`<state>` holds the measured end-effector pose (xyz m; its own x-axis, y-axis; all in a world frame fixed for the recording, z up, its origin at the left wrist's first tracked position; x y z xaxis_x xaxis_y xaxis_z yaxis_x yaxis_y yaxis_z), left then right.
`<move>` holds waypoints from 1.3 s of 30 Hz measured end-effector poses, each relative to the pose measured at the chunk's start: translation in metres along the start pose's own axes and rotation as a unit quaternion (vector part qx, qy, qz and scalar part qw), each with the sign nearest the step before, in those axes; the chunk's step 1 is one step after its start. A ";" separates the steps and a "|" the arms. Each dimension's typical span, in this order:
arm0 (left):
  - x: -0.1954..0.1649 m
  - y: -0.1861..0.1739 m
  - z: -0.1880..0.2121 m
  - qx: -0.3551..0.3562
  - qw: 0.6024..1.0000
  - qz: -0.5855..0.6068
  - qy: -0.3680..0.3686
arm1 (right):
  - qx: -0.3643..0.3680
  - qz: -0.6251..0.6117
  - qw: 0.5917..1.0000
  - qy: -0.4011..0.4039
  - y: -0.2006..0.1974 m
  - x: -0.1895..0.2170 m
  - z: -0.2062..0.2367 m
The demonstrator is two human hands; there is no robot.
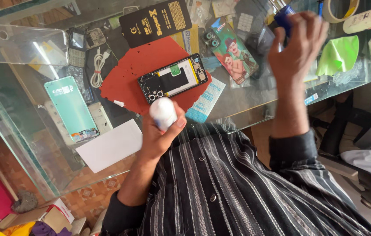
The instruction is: The person peels the old printed back cover off a smartphone, then squeezes adhesive from a tube onto the phone's rear frame and spreads it. They align a new printed back cover over the phone and press it down, then pick up the adhesive tube again.
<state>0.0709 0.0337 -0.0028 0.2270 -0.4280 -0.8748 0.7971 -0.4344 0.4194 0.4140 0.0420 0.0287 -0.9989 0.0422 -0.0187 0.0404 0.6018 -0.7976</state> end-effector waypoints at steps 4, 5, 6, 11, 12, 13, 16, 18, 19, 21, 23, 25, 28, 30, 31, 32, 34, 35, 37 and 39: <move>-0.024 -0.032 0.028 -0.117 0.988 -0.069 0.067 | 0.071 -0.182 0.980 0.037 -0.001 -0.008 -0.002; -0.031 -0.040 0.034 -0.142 0.981 -0.093 0.096 | 0.091 -0.243 0.965 0.031 0.000 0.004 -0.002; -0.039 -0.047 0.041 -0.167 0.971 -0.117 0.124 | 0.114 -0.297 0.948 0.030 0.002 0.025 -0.002; -0.059 -0.066 0.076 -0.273 0.941 -0.126 0.153 | 0.184 -0.457 0.854 -0.168 0.009 0.167 -0.005; -0.061 -0.067 0.079 -0.281 0.936 -0.135 0.165 | 0.168 -0.459 0.841 -0.233 0.012 0.193 -0.009; -0.062 -0.067 0.082 -0.278 0.933 -0.159 0.162 | 0.169 -0.435 0.852 -0.237 0.016 0.217 -0.013; -0.064 -0.064 0.085 -0.279 0.919 -0.236 0.148 | 0.159 -0.352 0.872 -0.301 0.030 0.266 -0.023; -0.061 -0.056 0.082 -0.296 0.901 -0.289 0.134 | 0.167 -0.325 0.869 -0.332 0.038 0.280 -0.024; -0.061 -0.052 0.080 -0.304 0.895 -0.303 0.123 | 0.182 -0.329 0.864 -0.335 0.042 0.284 -0.023; -0.059 -0.045 0.075 -0.319 0.883 -0.330 0.101 | 0.201 -0.338 0.856 -0.335 0.044 0.286 -0.021; -0.061 -0.037 0.070 -0.317 0.868 -0.363 0.122 | 0.210 -0.347 0.853 -0.329 0.040 0.277 -0.019; -0.063 -0.029 0.066 -0.308 0.853 -0.395 0.145 | 0.205 -0.493 0.805 -0.258 0.028 0.261 -0.020; -0.066 -0.019 0.058 -0.284 0.835 -0.437 0.180 | 0.234 -0.725 0.647 -0.039 -0.006 0.224 -0.019; -0.066 -0.011 0.054 -0.265 0.824 -0.459 0.199 | 0.222 -0.799 0.556 0.050 -0.032 0.202 -0.015; -0.066 -0.009 0.051 -0.254 0.826 -0.461 0.199 | 0.199 -0.810 0.550 0.044 -0.044 0.192 -0.016; -0.066 -0.007 0.048 -0.243 0.828 -0.463 0.200 | 0.175 -0.820 0.543 0.039 -0.054 0.185 -0.015; -0.065 -0.001 0.044 -0.226 0.833 -0.466 0.197 | 0.188 -0.805 0.559 0.058 -0.067 0.179 -0.011; -0.065 0.001 0.042 -0.221 0.833 -0.467 0.196 | 0.193 -0.797 0.568 0.066 -0.070 0.178 -0.009; -0.065 0.004 0.039 -0.214 0.833 -0.471 0.197 | 0.188 -0.796 0.569 0.084 -0.072 0.177 -0.006; -0.066 0.006 0.039 -0.211 0.828 -0.478 0.201 | 0.182 -0.796 0.569 0.093 -0.072 0.177 -0.003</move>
<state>0.0386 0.0288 0.0670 -0.5209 0.2878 -0.8036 0.8256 -0.0695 -0.5600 0.2348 0.0089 0.0849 0.2588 -0.2226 0.9399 -0.9543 -0.2092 0.2132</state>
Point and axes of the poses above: each hand's wrist, its own z-axis away from the middle knuckle, its own y-axis out of the palm, x = y × z, the point moved 2 cm from there along -z, towards the middle knuckle, and after that the axes turned 6 degrees about -y, right-handed, at the moved point
